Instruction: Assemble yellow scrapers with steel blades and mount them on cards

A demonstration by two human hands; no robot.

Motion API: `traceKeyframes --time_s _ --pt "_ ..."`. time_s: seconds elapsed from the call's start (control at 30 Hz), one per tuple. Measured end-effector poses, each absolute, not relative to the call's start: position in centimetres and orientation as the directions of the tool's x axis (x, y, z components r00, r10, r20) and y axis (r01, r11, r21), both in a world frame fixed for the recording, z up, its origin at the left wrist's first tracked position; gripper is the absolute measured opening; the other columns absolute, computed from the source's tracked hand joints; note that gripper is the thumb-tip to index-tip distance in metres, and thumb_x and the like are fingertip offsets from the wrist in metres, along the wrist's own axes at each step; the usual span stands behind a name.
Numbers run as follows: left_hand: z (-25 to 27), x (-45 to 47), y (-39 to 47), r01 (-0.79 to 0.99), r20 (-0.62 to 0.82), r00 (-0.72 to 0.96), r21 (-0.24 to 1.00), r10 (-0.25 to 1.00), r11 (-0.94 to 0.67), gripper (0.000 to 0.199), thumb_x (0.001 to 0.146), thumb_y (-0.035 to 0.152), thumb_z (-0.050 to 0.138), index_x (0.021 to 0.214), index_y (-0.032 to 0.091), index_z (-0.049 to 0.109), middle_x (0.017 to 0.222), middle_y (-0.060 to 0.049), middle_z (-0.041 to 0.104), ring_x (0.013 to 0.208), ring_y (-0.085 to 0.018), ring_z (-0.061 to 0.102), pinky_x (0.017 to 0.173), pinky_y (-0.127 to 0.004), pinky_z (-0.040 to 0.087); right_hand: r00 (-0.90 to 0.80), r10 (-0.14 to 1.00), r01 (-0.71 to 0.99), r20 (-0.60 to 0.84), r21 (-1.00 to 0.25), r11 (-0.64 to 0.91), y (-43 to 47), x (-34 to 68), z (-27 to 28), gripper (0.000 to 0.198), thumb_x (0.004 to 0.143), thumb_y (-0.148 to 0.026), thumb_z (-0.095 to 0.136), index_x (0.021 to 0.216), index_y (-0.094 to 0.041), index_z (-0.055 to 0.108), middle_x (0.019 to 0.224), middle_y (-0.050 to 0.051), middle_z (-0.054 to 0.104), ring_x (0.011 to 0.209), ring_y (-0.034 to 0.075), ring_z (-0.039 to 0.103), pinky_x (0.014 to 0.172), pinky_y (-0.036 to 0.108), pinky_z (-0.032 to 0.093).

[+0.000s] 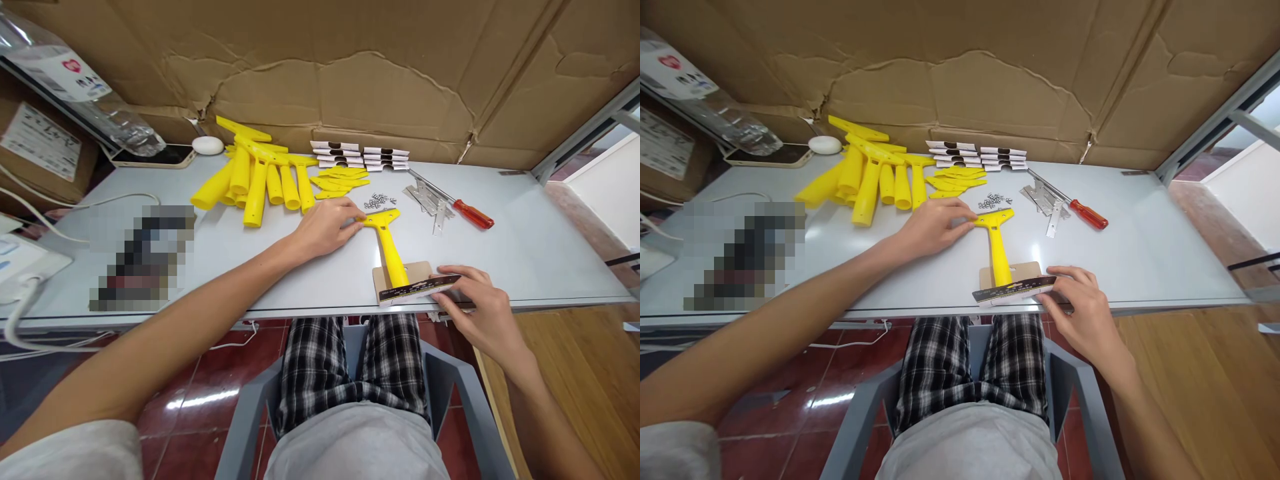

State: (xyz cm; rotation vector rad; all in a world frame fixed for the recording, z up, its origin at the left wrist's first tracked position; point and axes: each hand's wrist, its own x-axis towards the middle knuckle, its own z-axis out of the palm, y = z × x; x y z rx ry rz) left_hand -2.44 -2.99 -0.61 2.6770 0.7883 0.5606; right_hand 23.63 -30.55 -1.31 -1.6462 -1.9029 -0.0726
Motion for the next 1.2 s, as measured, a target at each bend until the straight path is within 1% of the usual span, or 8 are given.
traceKeyframes --time_s 0.1,0.27,0.4,0.47,0.63,0.77,0.93,1.2 --pt "-0.4 -2.5 -2.9 0.431 0.279 0.779 0.411 0.561 -0.803 0.029 0.108 0.035 0.066 0.121 0.023 0.089 0.130 -0.012 0.087 0.123 -0.033 0.080 0.111 -0.049 0.061 -0.013 0.897 0.904 0.442 -0.377 0.199 -30.4 23.7 -1.5 0.006 0.108 -0.027 0.075 0.110 -0.023 0.079 0.124 0.000 0.082 0.132 0.018 0.076 0.110 0.041 0.056" --pt "0.1 -2.5 -3.1 0.447 0.254 0.766 0.450 0.591 -0.773 0.026 0.105 0.035 0.068 0.117 0.022 0.087 0.128 -0.011 0.088 0.124 -0.033 0.079 0.113 -0.050 0.060 0.017 0.903 0.913 0.430 -0.374 0.161 -30.1 23.2 -1.5 0.013 0.109 -0.030 0.074 0.120 -0.024 0.079 0.126 0.002 0.081 0.128 0.019 0.075 0.110 0.042 0.054" --pt "0.5 -2.5 -3.4 0.474 0.229 0.759 0.447 0.609 -0.759 0.028 0.103 0.034 0.067 0.119 0.021 0.086 0.127 -0.012 0.088 0.122 -0.033 0.079 0.110 -0.049 0.061 -0.001 0.885 0.912 0.466 -0.363 0.192 -30.0 22.8 -1.3 0.020 0.107 -0.028 0.075 0.127 -0.024 0.076 0.132 0.004 0.079 0.127 0.019 0.075 0.109 0.040 0.055" --pt "0.6 -2.5 -3.4 0.486 0.212 0.760 0.441 0.614 -0.754 0.029 0.103 0.035 0.067 0.120 0.021 0.086 0.127 -0.012 0.087 0.119 -0.033 0.079 0.109 -0.049 0.061 -0.041 0.867 0.903 0.497 -0.352 0.245 -30.1 22.6 -1.3 0.019 0.105 -0.025 0.077 0.124 -0.022 0.075 0.131 0.005 0.079 0.127 0.019 0.075 0.108 0.039 0.056" --pt "0.6 -2.4 -3.4 0.498 0.181 0.775 0.415 0.606 -0.761 0.031 0.102 0.036 0.066 0.121 0.019 0.085 0.127 -0.012 0.087 0.122 -0.036 0.078 0.109 -0.052 0.061 -0.151 0.830 0.855 0.536 -0.351 0.382 -30.5 22.1 -1.4 0.017 0.101 -0.017 0.080 0.115 -0.022 0.072 0.109 0.002 0.080 0.130 0.021 0.075 0.108 0.039 0.054" --pt "0.6 -2.4 -3.5 0.502 0.173 0.774 0.418 0.609 -0.757 0.033 0.103 0.038 0.065 0.119 0.020 0.087 0.129 -0.013 0.086 0.125 -0.037 0.077 0.111 -0.054 0.060 -0.099 0.843 0.863 0.529 -0.376 0.337 -30.4 21.6 -1.4 0.008 0.103 -0.018 0.077 0.100 -0.020 0.069 0.101 0.002 0.080 0.125 0.021 0.077 0.105 0.040 0.053" --pt "0.8 -2.6 -3.4 0.508 0.160 0.763 0.450 0.626 -0.734 0.033 0.103 0.039 0.068 0.121 0.021 0.088 0.131 -0.013 0.083 0.126 -0.036 0.075 0.112 -0.054 0.060 0.010 0.855 0.857 0.518 -0.445 0.259 -30.0 21.3 -1.2 0.004 0.104 -0.025 0.077 0.103 -0.021 0.075 0.112 0.004 0.082 0.113 0.017 0.077 0.101 0.038 0.056" --pt "0.7 -2.8 -3.1 0.494 0.165 0.762 0.478 0.626 -0.726 0.026 0.099 0.035 0.075 0.117 0.020 0.088 0.126 -0.012 0.080 0.120 -0.033 0.073 0.115 -0.052 0.057 0.108 0.885 0.800 0.454 -0.567 0.193 -30.2 21.4 -0.9 0.015 0.105 -0.030 0.077 0.094 -0.021 0.074 0.101 0.001 0.079 0.100 0.013 0.073 0.093 0.032 0.056"
